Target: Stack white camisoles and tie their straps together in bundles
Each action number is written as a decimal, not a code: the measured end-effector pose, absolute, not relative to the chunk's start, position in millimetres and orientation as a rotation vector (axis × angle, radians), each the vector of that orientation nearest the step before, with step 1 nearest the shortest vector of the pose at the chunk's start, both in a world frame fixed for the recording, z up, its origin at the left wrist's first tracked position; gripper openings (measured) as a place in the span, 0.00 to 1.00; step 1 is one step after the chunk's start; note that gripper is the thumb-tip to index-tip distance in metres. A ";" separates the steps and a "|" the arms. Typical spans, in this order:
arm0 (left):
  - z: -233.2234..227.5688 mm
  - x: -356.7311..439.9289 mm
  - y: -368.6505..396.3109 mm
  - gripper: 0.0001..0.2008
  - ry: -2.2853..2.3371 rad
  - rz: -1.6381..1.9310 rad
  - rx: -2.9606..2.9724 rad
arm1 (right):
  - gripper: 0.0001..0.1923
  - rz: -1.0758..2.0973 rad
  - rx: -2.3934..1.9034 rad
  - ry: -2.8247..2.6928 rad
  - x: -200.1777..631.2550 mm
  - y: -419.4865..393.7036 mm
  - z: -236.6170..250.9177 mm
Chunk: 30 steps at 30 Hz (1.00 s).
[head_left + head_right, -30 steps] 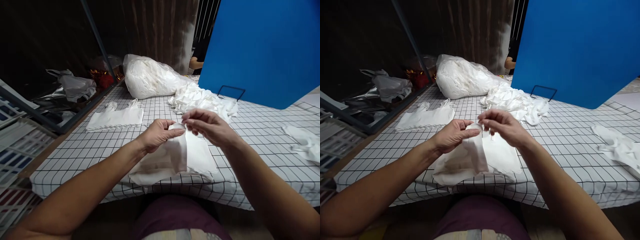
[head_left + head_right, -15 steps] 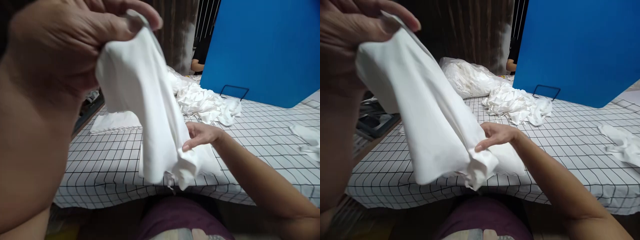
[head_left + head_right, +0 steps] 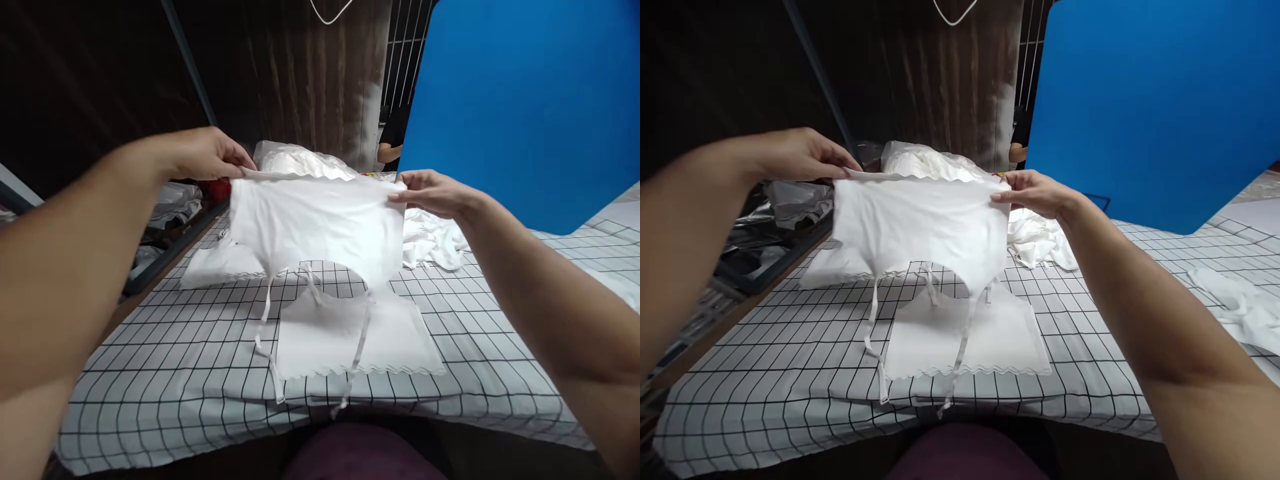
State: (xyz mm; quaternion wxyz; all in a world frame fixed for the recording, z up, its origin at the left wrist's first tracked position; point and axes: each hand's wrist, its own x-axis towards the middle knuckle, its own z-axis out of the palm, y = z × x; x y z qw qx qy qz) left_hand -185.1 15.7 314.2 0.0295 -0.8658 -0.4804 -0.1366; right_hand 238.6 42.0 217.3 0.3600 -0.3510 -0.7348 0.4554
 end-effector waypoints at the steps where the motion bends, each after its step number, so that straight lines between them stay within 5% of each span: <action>1: 314.6 -187.7 31.4 0.29 -1.400 -0.383 -2.663 | 0.17 1.091 -0.987 -1.912 235.0 52.3 227.5; 9: 331.7 -154.6 17.8 0.19 -1.385 -0.738 -2.019 | 0.24 0.260 -1.068 -2.053 237.1 48.2 302.0; 14: 224.4 -142.4 -49.7 0.11 -1.138 -0.782 -2.166 | 0.14 0.161 -1.012 -2.386 274.5 -1.3 205.1; 20: 48.4 -124.3 -162.9 0.16 -1.095 -0.631 -2.641 | 0.05 0.349 -0.996 -2.658 309.7 -88.6 42.3; 26: 7.4 -125.6 -203.8 0.27 -1.307 -0.773 -2.691 | 0.03 0.269 -1.164 -2.536 323.1 -137.4 18.7; 30: 9.6 -137.6 -188.4 0.23 -1.298 -0.745 -2.639 | 0.07 0.179 -1.158 -2.582 312.2 -136.0 19.9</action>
